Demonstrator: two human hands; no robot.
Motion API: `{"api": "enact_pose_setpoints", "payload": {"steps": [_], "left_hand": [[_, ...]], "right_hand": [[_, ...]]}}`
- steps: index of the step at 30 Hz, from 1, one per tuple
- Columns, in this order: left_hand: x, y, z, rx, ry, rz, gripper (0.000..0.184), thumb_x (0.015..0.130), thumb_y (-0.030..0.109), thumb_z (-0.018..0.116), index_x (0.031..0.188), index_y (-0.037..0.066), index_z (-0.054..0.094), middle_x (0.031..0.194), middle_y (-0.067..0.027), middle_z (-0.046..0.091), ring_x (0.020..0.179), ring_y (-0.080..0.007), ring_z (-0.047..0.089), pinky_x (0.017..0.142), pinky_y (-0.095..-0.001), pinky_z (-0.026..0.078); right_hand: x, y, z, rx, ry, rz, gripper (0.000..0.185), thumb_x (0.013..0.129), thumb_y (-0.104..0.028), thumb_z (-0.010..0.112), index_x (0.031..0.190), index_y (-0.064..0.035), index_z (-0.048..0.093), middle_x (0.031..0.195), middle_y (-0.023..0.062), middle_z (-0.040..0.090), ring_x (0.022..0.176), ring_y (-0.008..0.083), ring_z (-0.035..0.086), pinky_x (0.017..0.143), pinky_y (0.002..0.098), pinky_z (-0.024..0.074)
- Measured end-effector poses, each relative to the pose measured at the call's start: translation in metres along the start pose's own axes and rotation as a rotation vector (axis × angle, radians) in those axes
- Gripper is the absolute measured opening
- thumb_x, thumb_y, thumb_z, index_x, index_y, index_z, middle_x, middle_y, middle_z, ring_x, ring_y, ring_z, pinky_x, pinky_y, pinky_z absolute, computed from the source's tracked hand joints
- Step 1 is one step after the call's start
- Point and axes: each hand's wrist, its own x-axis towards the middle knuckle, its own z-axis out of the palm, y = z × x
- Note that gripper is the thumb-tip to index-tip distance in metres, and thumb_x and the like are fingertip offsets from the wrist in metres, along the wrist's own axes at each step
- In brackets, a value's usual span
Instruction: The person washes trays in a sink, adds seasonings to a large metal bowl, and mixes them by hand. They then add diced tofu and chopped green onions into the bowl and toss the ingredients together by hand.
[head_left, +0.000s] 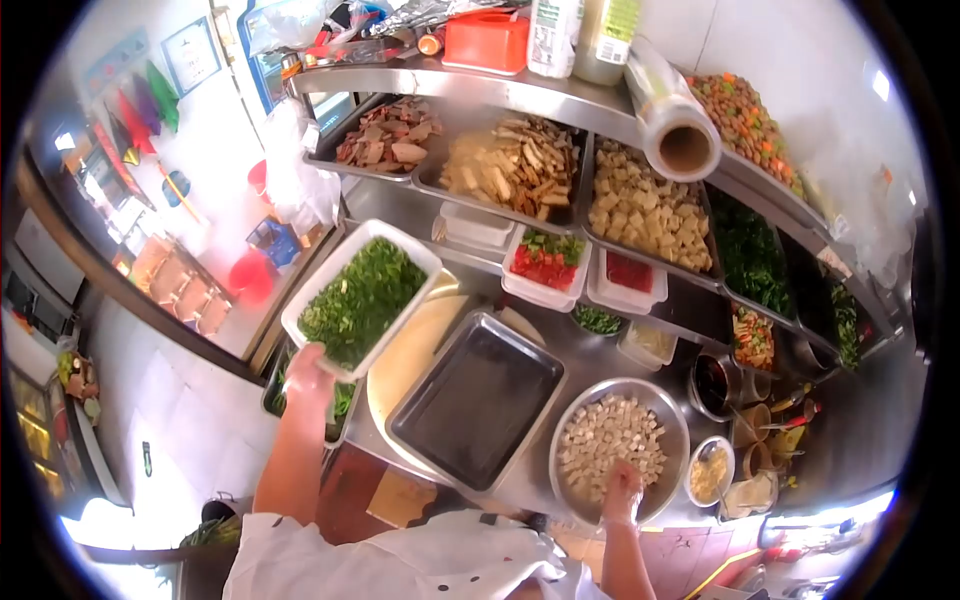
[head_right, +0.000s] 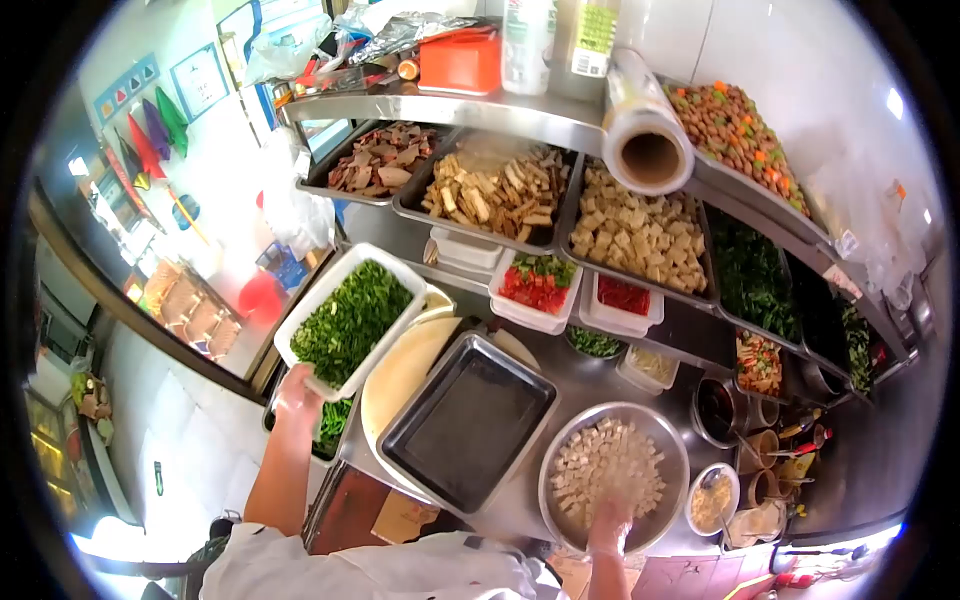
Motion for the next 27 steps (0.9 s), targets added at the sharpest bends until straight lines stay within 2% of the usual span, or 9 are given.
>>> {"api": "enact_pose_setpoints", "payload": {"steps": [2,6,9,11,17,19,23,24,27], "left_hand": [[-0.064,0.004,0.018,0.111,0.018,0.065,0.031,0.082,0.009,0.061,0.111,-0.004,0.059,0.106,-0.0139,0.062,0.1,-0.0295,0.06,0.088,-0.0455,0.05],[-0.168,-0.019,0.055,0.333,0.023,0.145,0.036,0.078,0.007,0.066,0.112,-0.003,0.061,0.101,-0.01,0.064,0.091,-0.0228,0.061,0.086,-0.0387,0.049],[-0.239,-0.059,0.13,0.657,0.074,0.21,0.044,0.077,0.005,0.067,0.12,-0.005,0.063,0.099,-0.0048,0.066,0.089,-0.0147,0.059,0.084,-0.0305,0.047],[-0.262,-0.102,0.16,0.597,-0.189,0.204,0.055,0.074,-0.003,0.064,0.13,-0.001,0.061,0.103,-0.0032,0.066,0.089,-0.0107,0.058,0.083,-0.0238,0.044],[-0.3,-0.192,0.212,0.814,-0.286,0.362,0.061,0.073,-0.012,0.053,0.132,0.003,0.06,0.109,-0.0019,0.066,0.092,-0.0093,0.058,0.079,-0.0199,0.043],[-0.31,-0.206,0.223,0.788,-0.209,0.347,0.057,0.072,-0.011,0.051,0.126,0.002,0.063,0.105,-0.0017,0.066,0.094,-0.0104,0.058,0.081,-0.0202,0.043],[-0.313,-0.226,0.226,0.861,-0.288,0.343,0.056,0.074,-0.013,0.052,0.128,-0.006,0.056,0.121,-0.008,0.065,0.098,-0.0128,0.061,0.086,-0.0213,0.044],[-0.308,-0.234,0.221,0.832,-0.283,0.364,0.055,0.073,-0.013,0.052,0.127,-0.006,0.056,0.121,-0.0083,0.064,0.097,-0.0123,0.061,0.085,-0.0213,0.044],[-0.316,-0.253,0.217,0.82,-0.28,0.506,0.059,0.072,-0.012,0.055,0.13,-0.005,0.054,0.123,-0.009,0.063,0.089,-0.0111,0.06,0.074,-0.0226,0.046]], "right_hand": [[0.003,-0.003,-0.011,-0.036,-0.048,-0.048,0.03,0.095,-0.025,0.061,0.115,-0.0027,0.065,0.088,0.0056,0.066,0.082,0.0154,0.061,0.074,0.0312,0.0499],[0.018,0.022,-0.041,0.02,-0.119,0.028,0.037,0.095,-0.033,0.062,0.12,-0.0063,0.064,0.088,0.0068,0.067,0.078,0.0167,0.062,0.071,0.0336,0.0514],[0.029,0.002,-0.075,0.401,-0.204,0.421,0.044,0.095,-0.042,0.058,0.119,-0.0056,0.064,0.087,0.0069,0.068,0.075,0.016,0.062,0.071,0.0341,0.0501],[0.038,0.002,-0.095,0.228,-0.262,0.382,0.051,0.096,-0.05,0.052,0.118,-0.0057,0.064,0.091,0.0085,0.069,0.076,0.0172,0.062,0.075,0.0334,0.0497],[0.038,0.023,-0.116,0.401,-0.31,0.357,0.061,0.094,-0.06,0.048,0.122,-0.0062,0.061,0.1,0.0094,0.07,0.087,0.0192,0.064,0.082,0.0359,0.0486],[0.03,0.023,-0.126,0.445,-0.331,0.367,0.063,0.094,-0.061,0.048,0.124,-0.0059,0.059,0.102,0.0091,0.07,0.09,0.0192,0.064,0.083,0.0361,0.049],[0.023,0.056,-0.107,0.636,-0.262,0.479,0.06,0.096,-0.057,0.052,0.122,-0.0035,0.06,0.089,0.0087,0.07,0.08,0.0157,0.064,0.075,0.0322,0.0515],[0.023,0.054,-0.116,0.604,-0.361,0.53,0.063,0.094,-0.057,0.056,0.127,-0.0042,0.055,0.102,0.0083,0.064,0.088,0.017,0.062,0.075,0.0314,0.0524],[0.017,0.049,-0.118,0.669,-0.347,0.558,0.061,0.095,-0.054,0.058,0.13,-0.004,0.053,0.108,0.0091,0.064,0.089,0.016,0.062,0.075,0.0303,0.053]]}}
